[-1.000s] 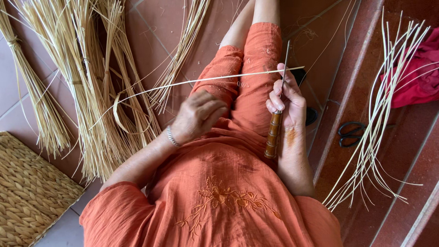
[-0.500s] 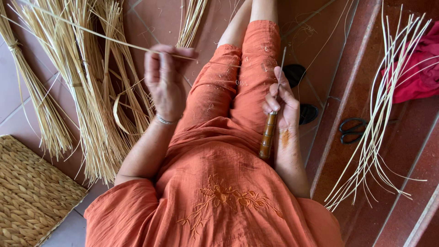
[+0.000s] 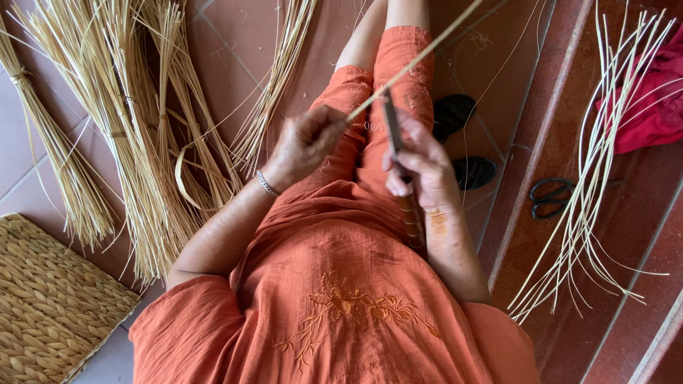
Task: The person sits on the tiled floor and splits thin rattan or palm strips with a small knife, drawing the blade along each strip to shave and split it, then sets finished strips aside with a pile of completed strips.
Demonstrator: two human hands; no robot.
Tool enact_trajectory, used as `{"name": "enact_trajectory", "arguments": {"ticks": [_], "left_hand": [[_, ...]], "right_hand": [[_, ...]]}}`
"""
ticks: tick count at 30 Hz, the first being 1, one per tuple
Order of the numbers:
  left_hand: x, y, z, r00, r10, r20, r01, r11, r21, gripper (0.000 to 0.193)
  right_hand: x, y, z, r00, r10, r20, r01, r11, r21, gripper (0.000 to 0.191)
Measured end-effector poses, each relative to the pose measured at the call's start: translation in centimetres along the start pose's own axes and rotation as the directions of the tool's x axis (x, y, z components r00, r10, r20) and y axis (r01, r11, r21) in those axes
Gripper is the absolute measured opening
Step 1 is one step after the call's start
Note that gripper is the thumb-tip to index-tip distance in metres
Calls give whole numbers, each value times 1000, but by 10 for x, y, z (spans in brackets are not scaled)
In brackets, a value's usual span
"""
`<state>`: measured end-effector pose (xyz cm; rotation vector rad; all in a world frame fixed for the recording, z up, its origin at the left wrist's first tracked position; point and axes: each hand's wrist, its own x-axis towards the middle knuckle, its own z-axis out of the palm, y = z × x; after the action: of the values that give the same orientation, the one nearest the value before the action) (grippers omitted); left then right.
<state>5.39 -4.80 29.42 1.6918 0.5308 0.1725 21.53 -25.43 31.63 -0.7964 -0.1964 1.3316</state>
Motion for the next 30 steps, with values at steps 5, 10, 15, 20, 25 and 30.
{"name": "enact_trajectory", "arguments": {"ticks": [5, 10, 15, 20, 25, 30], "left_hand": [[-9, -16, 13, 994, 105, -14, -106, 978, -180, 13], [-26, -22, -7, 997, -25, 79, 43, 969, -243, 16], [-52, -24, -29, 988, -51, 147, 70, 990, -125, 20], [-59, -26, -13, 980, -154, 127, 177, 965, -193, 21], [-58, -28, -4, 982, -151, 116, 176, 949, -262, 22], [-62, -30, -4, 980, -182, 77, 196, 951, -239, 17]], "right_hand": [[19, 11, 16, 991, 121, -47, -123, 992, -40, 57], [26, 8, 10, 996, 64, -69, -64, 998, 0, 54], [25, -5, 1, 990, -38, -135, 43, 999, 34, 53], [24, 9, 7, 998, 46, -49, -48, 998, -39, 42], [25, 30, 25, 986, 167, 18, -157, 952, -263, 28], [24, 32, 33, 972, 233, -39, -232, 913, -335, 25]]}}
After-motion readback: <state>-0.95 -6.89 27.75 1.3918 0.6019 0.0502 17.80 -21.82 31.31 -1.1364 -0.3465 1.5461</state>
